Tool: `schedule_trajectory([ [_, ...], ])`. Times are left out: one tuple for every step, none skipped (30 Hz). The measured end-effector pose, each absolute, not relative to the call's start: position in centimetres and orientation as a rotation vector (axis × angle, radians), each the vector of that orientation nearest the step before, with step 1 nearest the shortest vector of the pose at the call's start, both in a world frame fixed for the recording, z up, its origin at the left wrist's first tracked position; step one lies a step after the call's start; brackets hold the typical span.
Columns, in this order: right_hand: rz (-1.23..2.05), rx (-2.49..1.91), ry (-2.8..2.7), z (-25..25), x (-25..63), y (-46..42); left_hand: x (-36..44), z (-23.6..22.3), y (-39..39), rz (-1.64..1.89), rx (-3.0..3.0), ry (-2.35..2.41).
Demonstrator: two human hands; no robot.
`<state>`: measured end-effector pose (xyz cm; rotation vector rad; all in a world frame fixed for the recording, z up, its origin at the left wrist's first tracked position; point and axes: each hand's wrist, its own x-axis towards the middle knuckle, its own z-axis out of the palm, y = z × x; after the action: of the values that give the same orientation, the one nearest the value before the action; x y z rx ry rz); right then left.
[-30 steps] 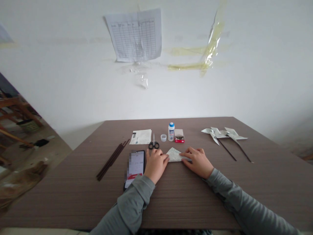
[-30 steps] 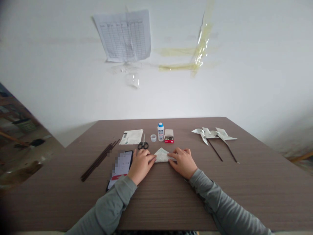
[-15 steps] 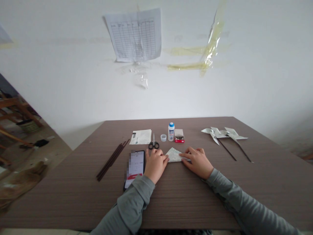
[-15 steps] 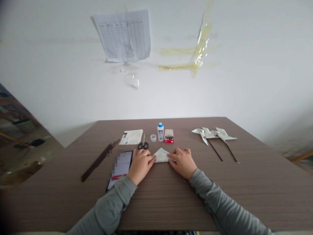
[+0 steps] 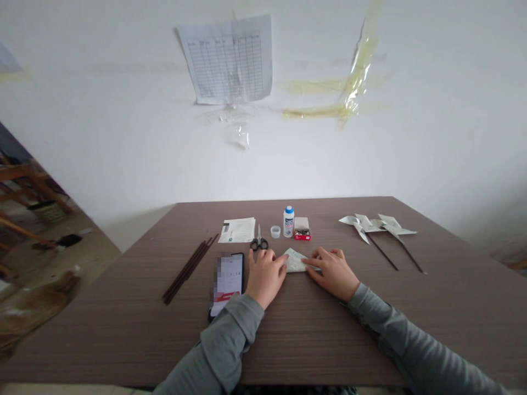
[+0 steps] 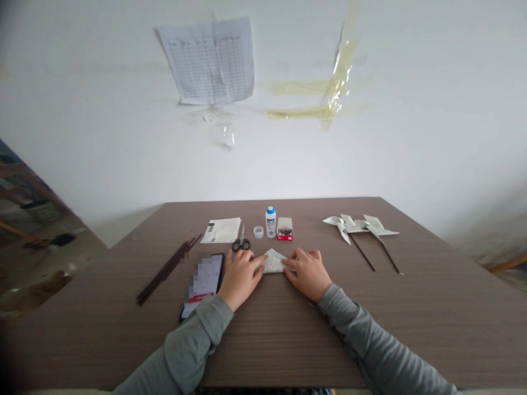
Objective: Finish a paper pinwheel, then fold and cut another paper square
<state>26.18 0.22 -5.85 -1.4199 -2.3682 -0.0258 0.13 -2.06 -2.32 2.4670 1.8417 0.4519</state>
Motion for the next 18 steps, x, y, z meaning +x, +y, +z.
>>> schedule_trajectory([
  [-0.027, -1.421, -2.365, -5.88, 26.18, 0.23, 0.19, -2.33, -2.08, 0.461, 2.469, 1.831],
  [-0.025, -1.425, -2.362, -5.91, 26.17, 0.25, 0.22, -2.33, -2.11, 0.465, 2.473, 1.823],
  [-0.021, -1.43, -2.359, -5.93, 26.17, 0.27, 0.24, -2.34, -2.12, 0.466, 2.477, 1.817],
  [-0.019, -1.433, -2.358, -5.95, 26.16, 0.29, 0.24, -2.35, -2.14, 0.463, 2.48, 1.816],
  [-0.018, -1.434, -2.356, -5.97, 26.15, 0.31, 0.23, -2.37, -2.15, 0.46, 2.481, 1.817],
  [-0.018, -1.435, -2.356, -5.97, 26.15, 0.32, 0.22, -2.38, -2.16, 0.456, 2.481, 1.818],
  [-0.016, -1.436, -2.357, -5.97, 26.15, 0.33, 0.2, -2.4, -2.17, 0.452, 2.48, 1.82],
  [-0.012, -1.439, -2.359, -5.96, 26.15, 0.33, 0.18, -2.42, -2.17, 0.446, 2.478, 1.822],
  [-0.008, -1.441, -2.36, -5.95, 26.15, 0.33, 0.16, -2.45, -2.17, 0.439, 2.475, 1.825],
  [-0.004, -1.443, -2.363, -5.93, 26.16, 0.33, 0.15, -2.49, -2.16, 0.436, 2.471, 1.827],
  [-0.001, -1.443, -2.365, -5.92, 26.16, 0.32, 0.15, -2.54, -2.14, 0.436, 2.469, 1.828],
  [-0.001, -1.441, -2.366, -5.92, 26.17, 0.32, 0.15, -2.61, -2.1, 0.442, 2.467, 1.826],
  [-0.003, -1.438, -2.367, -5.92, 26.17, 0.31, 0.17, -2.69, -2.04, 0.455, 2.468, 1.82],
  [-0.007, -1.435, -2.366, -5.93, 26.17, 0.3, 0.2, -2.76, -1.95, 0.471, 2.47, 1.812],
  [-0.011, -1.431, -2.366, -5.95, 26.17, 0.29, 0.26, -2.83, -1.84, 0.487, 2.474, 1.802],
  [-0.012, -1.429, -2.366, -5.96, 26.16, 0.28, 0.34, -2.88, -1.72, 0.496, 2.479, 1.794],
  [-0.012, -1.428, -2.367, -5.96, 26.16, 0.28, 0.44, -2.91, -1.59, 0.497, 2.484, 1.787],
  [-0.009, -1.43, -2.37, -5.96, 26.15, 0.28, 0.56, -2.91, -1.47, 0.49, 2.488, 1.782],
])
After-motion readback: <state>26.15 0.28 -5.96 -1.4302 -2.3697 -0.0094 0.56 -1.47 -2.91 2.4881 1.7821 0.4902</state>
